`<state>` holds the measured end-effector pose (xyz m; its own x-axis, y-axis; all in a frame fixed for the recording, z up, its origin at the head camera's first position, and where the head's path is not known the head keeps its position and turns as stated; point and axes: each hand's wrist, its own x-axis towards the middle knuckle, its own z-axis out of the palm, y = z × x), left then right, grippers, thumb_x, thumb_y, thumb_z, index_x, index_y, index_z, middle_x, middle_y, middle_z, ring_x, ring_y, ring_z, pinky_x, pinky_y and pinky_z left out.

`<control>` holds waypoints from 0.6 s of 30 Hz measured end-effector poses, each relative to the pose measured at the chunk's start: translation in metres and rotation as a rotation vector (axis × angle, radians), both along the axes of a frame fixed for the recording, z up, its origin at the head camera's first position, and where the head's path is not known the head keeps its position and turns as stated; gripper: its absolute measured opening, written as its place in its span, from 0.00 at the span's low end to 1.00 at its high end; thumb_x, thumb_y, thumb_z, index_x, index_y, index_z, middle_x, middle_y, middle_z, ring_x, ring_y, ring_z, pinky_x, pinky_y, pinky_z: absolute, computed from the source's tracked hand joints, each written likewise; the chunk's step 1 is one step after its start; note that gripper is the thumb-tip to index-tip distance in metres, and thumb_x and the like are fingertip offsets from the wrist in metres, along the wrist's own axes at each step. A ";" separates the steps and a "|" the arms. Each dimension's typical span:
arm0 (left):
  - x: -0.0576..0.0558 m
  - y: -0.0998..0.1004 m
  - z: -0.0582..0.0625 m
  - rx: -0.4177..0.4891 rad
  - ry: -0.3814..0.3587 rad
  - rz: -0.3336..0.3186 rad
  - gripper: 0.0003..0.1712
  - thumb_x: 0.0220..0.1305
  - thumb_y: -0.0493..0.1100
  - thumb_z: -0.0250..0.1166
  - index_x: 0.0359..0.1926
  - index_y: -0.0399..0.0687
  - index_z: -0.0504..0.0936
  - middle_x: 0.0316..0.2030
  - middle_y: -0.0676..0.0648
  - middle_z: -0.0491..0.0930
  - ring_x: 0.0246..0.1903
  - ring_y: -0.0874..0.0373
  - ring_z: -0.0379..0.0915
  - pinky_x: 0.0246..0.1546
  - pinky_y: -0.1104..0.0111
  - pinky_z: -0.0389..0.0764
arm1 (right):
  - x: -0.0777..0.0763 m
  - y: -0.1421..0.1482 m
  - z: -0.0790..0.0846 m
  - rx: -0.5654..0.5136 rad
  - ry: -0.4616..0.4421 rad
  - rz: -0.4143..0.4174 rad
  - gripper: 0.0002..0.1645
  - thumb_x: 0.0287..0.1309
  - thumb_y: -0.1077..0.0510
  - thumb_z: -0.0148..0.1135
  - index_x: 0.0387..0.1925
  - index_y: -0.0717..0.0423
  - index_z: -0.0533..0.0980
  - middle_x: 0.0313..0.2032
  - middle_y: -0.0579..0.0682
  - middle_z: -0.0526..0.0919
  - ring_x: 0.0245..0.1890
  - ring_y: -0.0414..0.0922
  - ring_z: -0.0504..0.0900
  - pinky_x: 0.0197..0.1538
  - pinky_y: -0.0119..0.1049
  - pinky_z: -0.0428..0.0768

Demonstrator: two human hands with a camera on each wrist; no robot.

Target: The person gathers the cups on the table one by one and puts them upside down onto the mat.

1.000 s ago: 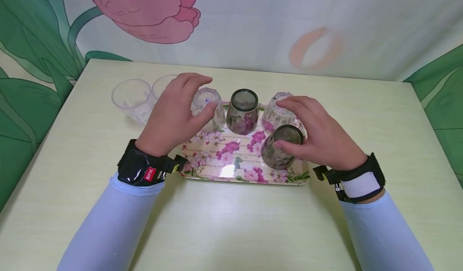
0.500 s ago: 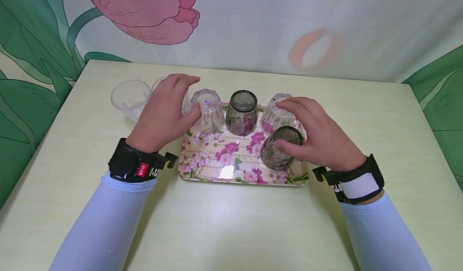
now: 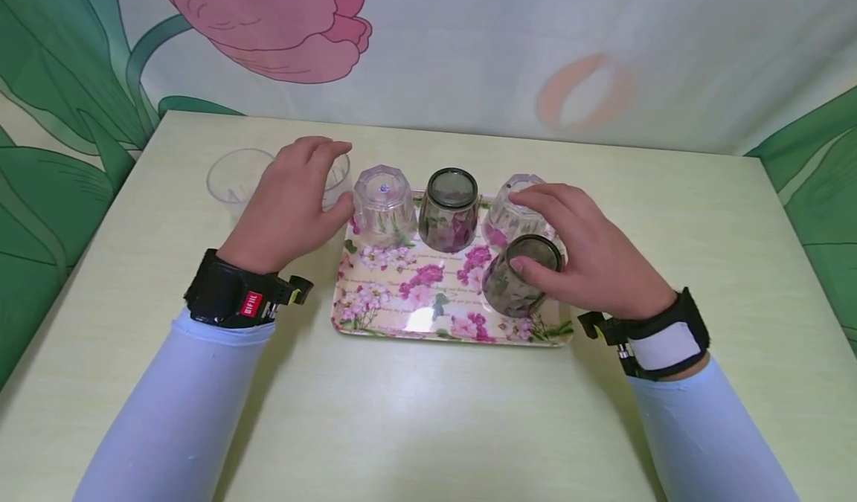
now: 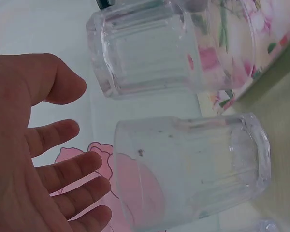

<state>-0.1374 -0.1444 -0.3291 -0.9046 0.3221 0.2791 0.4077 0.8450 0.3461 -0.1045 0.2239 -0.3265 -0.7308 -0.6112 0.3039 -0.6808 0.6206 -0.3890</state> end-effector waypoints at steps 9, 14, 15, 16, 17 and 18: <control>-0.006 -0.007 -0.003 -0.079 -0.058 0.042 0.36 0.65 0.48 0.62 0.70 0.38 0.66 0.67 0.33 0.66 0.68 0.36 0.60 0.69 0.44 0.63 | 0.000 0.000 -0.001 0.001 -0.007 0.002 0.41 0.57 0.48 0.69 0.70 0.54 0.67 0.66 0.55 0.70 0.68 0.52 0.66 0.67 0.54 0.68; -0.009 -0.009 -0.002 -0.123 -0.079 0.058 0.39 0.64 0.49 0.64 0.71 0.37 0.64 0.68 0.31 0.63 0.69 0.34 0.58 0.69 0.41 0.61 | 0.001 -0.001 -0.001 0.021 -0.026 -0.011 0.39 0.58 0.47 0.68 0.69 0.52 0.68 0.66 0.54 0.69 0.68 0.52 0.65 0.67 0.54 0.69; -0.010 -0.010 -0.002 -0.130 -0.082 0.060 0.40 0.64 0.50 0.64 0.72 0.37 0.64 0.68 0.31 0.63 0.69 0.34 0.58 0.69 0.41 0.61 | 0.001 -0.001 -0.002 0.026 -0.031 -0.015 0.39 0.59 0.47 0.68 0.69 0.51 0.68 0.66 0.54 0.69 0.68 0.52 0.65 0.67 0.54 0.69; -0.011 -0.010 -0.001 -0.136 -0.085 0.061 0.41 0.63 0.50 0.65 0.72 0.37 0.63 0.68 0.31 0.63 0.69 0.34 0.58 0.69 0.41 0.61 | 0.001 -0.001 -0.002 0.029 -0.032 -0.017 0.39 0.59 0.47 0.68 0.69 0.51 0.68 0.66 0.54 0.69 0.68 0.52 0.65 0.67 0.54 0.69; -0.011 -0.010 -0.001 -0.141 -0.090 0.062 0.42 0.63 0.50 0.65 0.72 0.37 0.63 0.69 0.30 0.62 0.69 0.34 0.57 0.69 0.41 0.61 | 0.001 0.000 -0.002 0.029 -0.033 -0.017 0.38 0.59 0.47 0.68 0.69 0.51 0.69 0.66 0.54 0.69 0.68 0.52 0.65 0.67 0.54 0.69; -0.012 -0.010 -0.001 -0.148 -0.094 0.062 0.42 0.63 0.51 0.65 0.72 0.37 0.63 0.69 0.30 0.62 0.69 0.33 0.57 0.69 0.41 0.61 | 0.002 0.000 -0.002 0.028 -0.032 -0.016 0.38 0.59 0.48 0.68 0.69 0.51 0.69 0.66 0.54 0.69 0.68 0.52 0.65 0.66 0.54 0.70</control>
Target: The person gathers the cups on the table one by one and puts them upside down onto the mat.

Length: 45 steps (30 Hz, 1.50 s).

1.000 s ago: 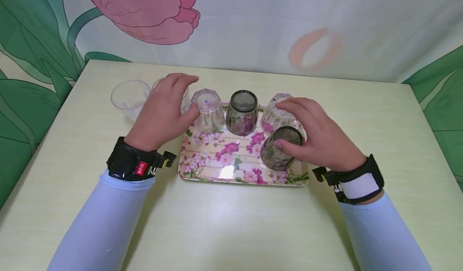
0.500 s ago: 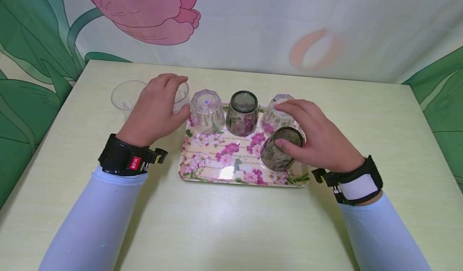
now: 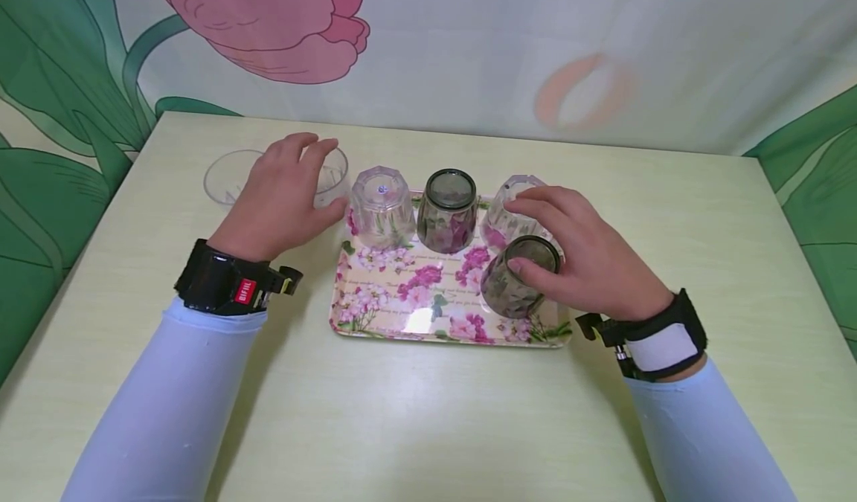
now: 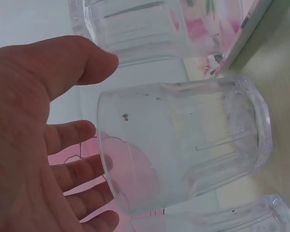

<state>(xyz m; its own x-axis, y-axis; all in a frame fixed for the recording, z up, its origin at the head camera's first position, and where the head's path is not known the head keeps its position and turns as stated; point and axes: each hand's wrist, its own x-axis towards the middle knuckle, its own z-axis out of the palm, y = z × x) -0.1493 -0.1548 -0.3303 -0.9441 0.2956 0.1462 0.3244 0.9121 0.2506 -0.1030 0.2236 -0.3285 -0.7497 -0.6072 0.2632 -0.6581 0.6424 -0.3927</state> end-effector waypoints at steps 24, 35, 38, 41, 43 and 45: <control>-0.014 -0.003 -0.009 -0.062 -0.113 0.025 0.51 0.59 0.54 0.70 0.76 0.44 0.57 0.73 0.30 0.55 0.72 0.31 0.51 0.72 0.40 0.56 | 0.000 -0.001 -0.001 0.011 -0.010 0.001 0.38 0.59 0.47 0.68 0.69 0.51 0.69 0.66 0.54 0.69 0.69 0.52 0.65 0.67 0.53 0.69; -0.019 -0.001 -0.008 -0.091 -0.129 0.023 0.52 0.58 0.52 0.71 0.77 0.44 0.55 0.73 0.30 0.54 0.72 0.31 0.51 0.72 0.41 0.54 | 0.000 -0.001 -0.002 0.003 -0.004 0.005 0.37 0.59 0.47 0.68 0.68 0.50 0.69 0.66 0.53 0.69 0.69 0.52 0.65 0.68 0.53 0.68; -0.021 -0.001 -0.008 -0.100 -0.134 0.025 0.52 0.58 0.52 0.72 0.77 0.44 0.55 0.73 0.30 0.54 0.72 0.31 0.51 0.72 0.40 0.55 | -0.001 -0.001 -0.003 0.007 -0.004 0.001 0.38 0.59 0.47 0.68 0.69 0.50 0.69 0.66 0.53 0.69 0.69 0.52 0.65 0.68 0.54 0.68; -0.022 0.000 -0.008 -0.105 -0.142 0.026 0.52 0.57 0.51 0.72 0.77 0.45 0.56 0.73 0.30 0.54 0.72 0.31 0.51 0.71 0.39 0.55 | -0.001 -0.002 -0.003 0.014 -0.007 -0.002 0.38 0.60 0.46 0.68 0.69 0.51 0.68 0.67 0.53 0.68 0.69 0.52 0.65 0.68 0.54 0.68; -0.022 0.000 -0.009 -0.108 -0.141 0.027 0.52 0.57 0.51 0.72 0.77 0.45 0.56 0.72 0.30 0.56 0.71 0.31 0.53 0.71 0.39 0.57 | -0.001 -0.002 -0.002 0.016 -0.009 -0.003 0.38 0.60 0.45 0.67 0.69 0.51 0.68 0.66 0.53 0.69 0.69 0.52 0.65 0.68 0.54 0.68; -0.023 0.001 -0.009 -0.109 -0.135 0.027 0.53 0.57 0.51 0.73 0.77 0.45 0.56 0.71 0.29 0.57 0.69 0.30 0.55 0.69 0.39 0.60 | -0.001 -0.002 -0.002 0.016 -0.008 -0.004 0.38 0.60 0.46 0.67 0.69 0.51 0.68 0.66 0.54 0.69 0.69 0.52 0.65 0.68 0.54 0.68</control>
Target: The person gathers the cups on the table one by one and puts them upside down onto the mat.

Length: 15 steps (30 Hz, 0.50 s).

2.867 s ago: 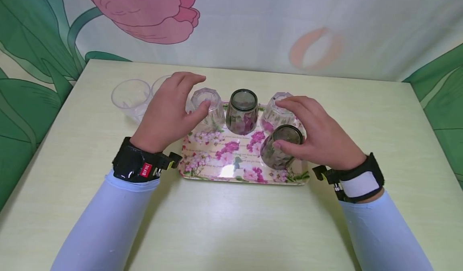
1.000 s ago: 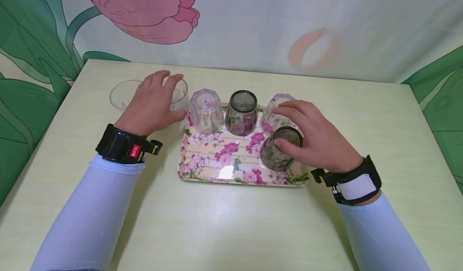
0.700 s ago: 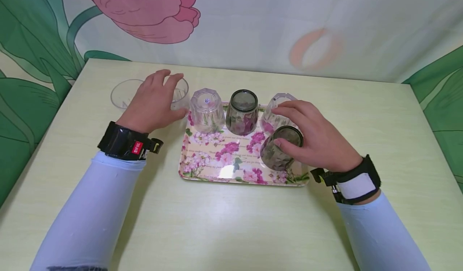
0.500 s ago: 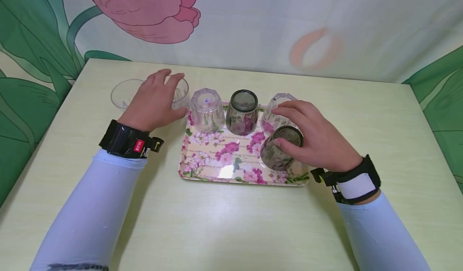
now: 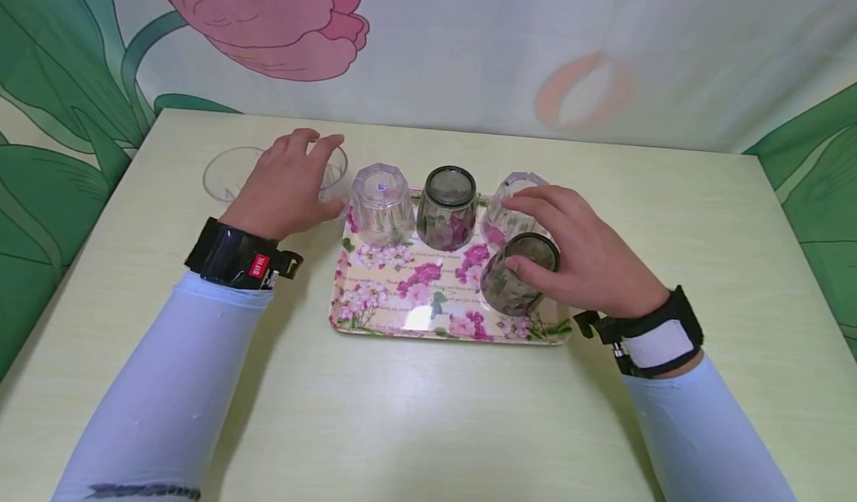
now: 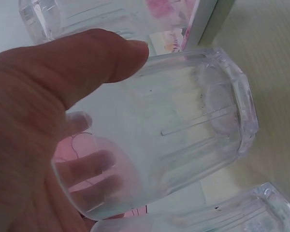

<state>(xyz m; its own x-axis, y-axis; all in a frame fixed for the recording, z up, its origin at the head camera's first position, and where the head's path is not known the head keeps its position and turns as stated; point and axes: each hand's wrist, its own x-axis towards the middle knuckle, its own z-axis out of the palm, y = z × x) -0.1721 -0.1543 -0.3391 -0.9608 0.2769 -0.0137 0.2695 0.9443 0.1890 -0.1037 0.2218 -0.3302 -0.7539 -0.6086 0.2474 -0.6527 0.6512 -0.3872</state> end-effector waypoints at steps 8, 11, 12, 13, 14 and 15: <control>-0.001 -0.001 -0.001 0.008 0.016 0.003 0.54 0.55 0.52 0.74 0.77 0.44 0.56 0.67 0.29 0.61 0.64 0.31 0.60 0.65 0.40 0.67 | 0.000 0.000 0.001 0.000 0.008 -0.007 0.41 0.58 0.45 0.69 0.70 0.53 0.66 0.66 0.54 0.69 0.69 0.52 0.65 0.69 0.53 0.68; -0.001 -0.001 -0.001 0.015 0.023 0.012 0.56 0.54 0.52 0.75 0.77 0.42 0.55 0.67 0.29 0.61 0.64 0.31 0.61 0.64 0.40 0.69 | 0.000 0.001 0.000 -0.002 0.012 -0.005 0.42 0.58 0.45 0.69 0.70 0.53 0.66 0.66 0.54 0.69 0.69 0.52 0.65 0.69 0.53 0.68; 0.000 -0.001 -0.001 0.015 0.027 0.015 0.57 0.54 0.52 0.75 0.77 0.41 0.55 0.67 0.28 0.61 0.64 0.31 0.61 0.64 0.40 0.70 | 0.000 0.001 0.001 -0.004 0.013 -0.003 0.42 0.58 0.46 0.69 0.70 0.53 0.66 0.66 0.54 0.69 0.69 0.52 0.65 0.69 0.53 0.68; 0.000 -0.001 -0.001 0.016 0.031 0.017 0.57 0.53 0.53 0.75 0.77 0.40 0.54 0.67 0.28 0.61 0.63 0.31 0.62 0.63 0.41 0.71 | 0.000 0.001 0.001 -0.006 0.014 -0.002 0.42 0.58 0.46 0.69 0.70 0.53 0.66 0.66 0.54 0.69 0.69 0.52 0.65 0.69 0.53 0.68; 0.001 -0.001 0.000 0.020 0.034 0.019 0.58 0.53 0.53 0.75 0.77 0.39 0.54 0.67 0.28 0.61 0.63 0.31 0.62 0.62 0.41 0.72 | 0.000 0.001 0.001 -0.009 0.014 -0.001 0.42 0.58 0.46 0.69 0.70 0.53 0.66 0.66 0.54 0.70 0.69 0.52 0.65 0.69 0.53 0.68; 0.002 -0.001 0.000 0.026 0.038 0.022 0.59 0.53 0.53 0.75 0.77 0.38 0.54 0.67 0.28 0.61 0.63 0.32 0.62 0.61 0.41 0.73 | 0.000 0.001 0.001 -0.012 0.015 0.001 0.41 0.58 0.46 0.69 0.70 0.53 0.66 0.66 0.54 0.70 0.69 0.52 0.66 0.69 0.53 0.68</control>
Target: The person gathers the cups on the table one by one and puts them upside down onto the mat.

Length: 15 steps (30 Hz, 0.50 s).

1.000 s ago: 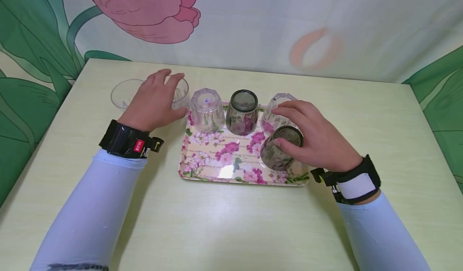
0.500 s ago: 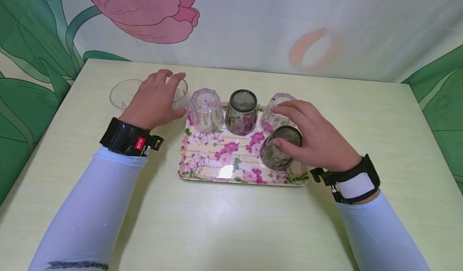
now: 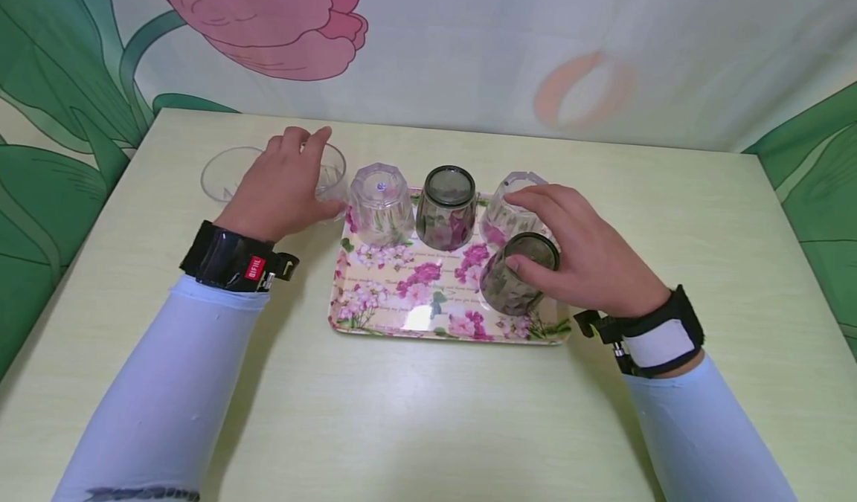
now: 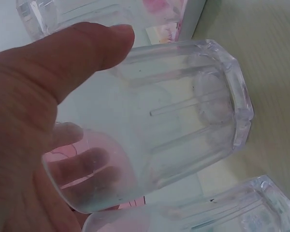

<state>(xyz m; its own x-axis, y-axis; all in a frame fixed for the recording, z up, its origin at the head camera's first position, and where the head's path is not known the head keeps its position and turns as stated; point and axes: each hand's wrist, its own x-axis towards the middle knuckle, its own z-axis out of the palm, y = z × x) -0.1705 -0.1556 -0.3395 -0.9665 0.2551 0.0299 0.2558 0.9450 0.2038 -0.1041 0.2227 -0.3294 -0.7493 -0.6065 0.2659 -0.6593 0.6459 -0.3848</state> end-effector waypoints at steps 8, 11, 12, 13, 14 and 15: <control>0.003 -0.002 0.000 0.023 0.037 -0.015 0.56 0.53 0.55 0.76 0.77 0.43 0.56 0.66 0.29 0.61 0.61 0.32 0.62 0.54 0.39 0.77 | -0.001 0.001 0.000 -0.012 0.000 0.005 0.41 0.58 0.47 0.69 0.70 0.52 0.66 0.65 0.54 0.70 0.68 0.52 0.66 0.69 0.53 0.68; 0.004 -0.002 0.000 0.022 0.047 -0.015 0.55 0.54 0.54 0.76 0.76 0.46 0.57 0.65 0.28 0.61 0.62 0.32 0.62 0.53 0.39 0.78 | -0.001 0.001 0.001 -0.014 -0.004 0.008 0.40 0.59 0.47 0.68 0.70 0.53 0.66 0.66 0.54 0.70 0.68 0.52 0.66 0.69 0.54 0.68; 0.004 -0.002 0.000 0.022 0.049 -0.014 0.55 0.54 0.54 0.76 0.76 0.47 0.58 0.65 0.28 0.60 0.62 0.31 0.62 0.52 0.39 0.78 | -0.001 0.001 0.001 -0.014 -0.004 0.009 0.40 0.59 0.47 0.68 0.70 0.53 0.66 0.66 0.54 0.70 0.68 0.52 0.66 0.69 0.54 0.68; 0.004 -0.002 0.000 0.019 0.052 -0.014 0.54 0.54 0.54 0.76 0.76 0.48 0.58 0.65 0.28 0.60 0.62 0.31 0.62 0.52 0.39 0.78 | -0.001 0.001 0.001 -0.015 -0.005 0.011 0.40 0.59 0.47 0.68 0.70 0.53 0.67 0.66 0.54 0.69 0.68 0.52 0.66 0.69 0.54 0.68; 0.004 -0.002 0.001 0.016 0.056 -0.014 0.54 0.54 0.54 0.76 0.76 0.49 0.59 0.65 0.28 0.60 0.62 0.31 0.62 0.51 0.39 0.79 | -0.001 0.001 0.001 -0.015 -0.004 0.012 0.40 0.59 0.47 0.68 0.70 0.53 0.67 0.66 0.54 0.69 0.68 0.52 0.66 0.69 0.54 0.68; 0.005 -0.002 0.001 0.012 0.059 -0.014 0.53 0.54 0.54 0.76 0.76 0.49 0.60 0.65 0.28 0.60 0.62 0.31 0.62 0.51 0.39 0.79 | -0.001 0.001 0.001 -0.014 -0.003 0.013 0.40 0.59 0.47 0.68 0.70 0.53 0.67 0.66 0.54 0.69 0.68 0.52 0.66 0.69 0.53 0.68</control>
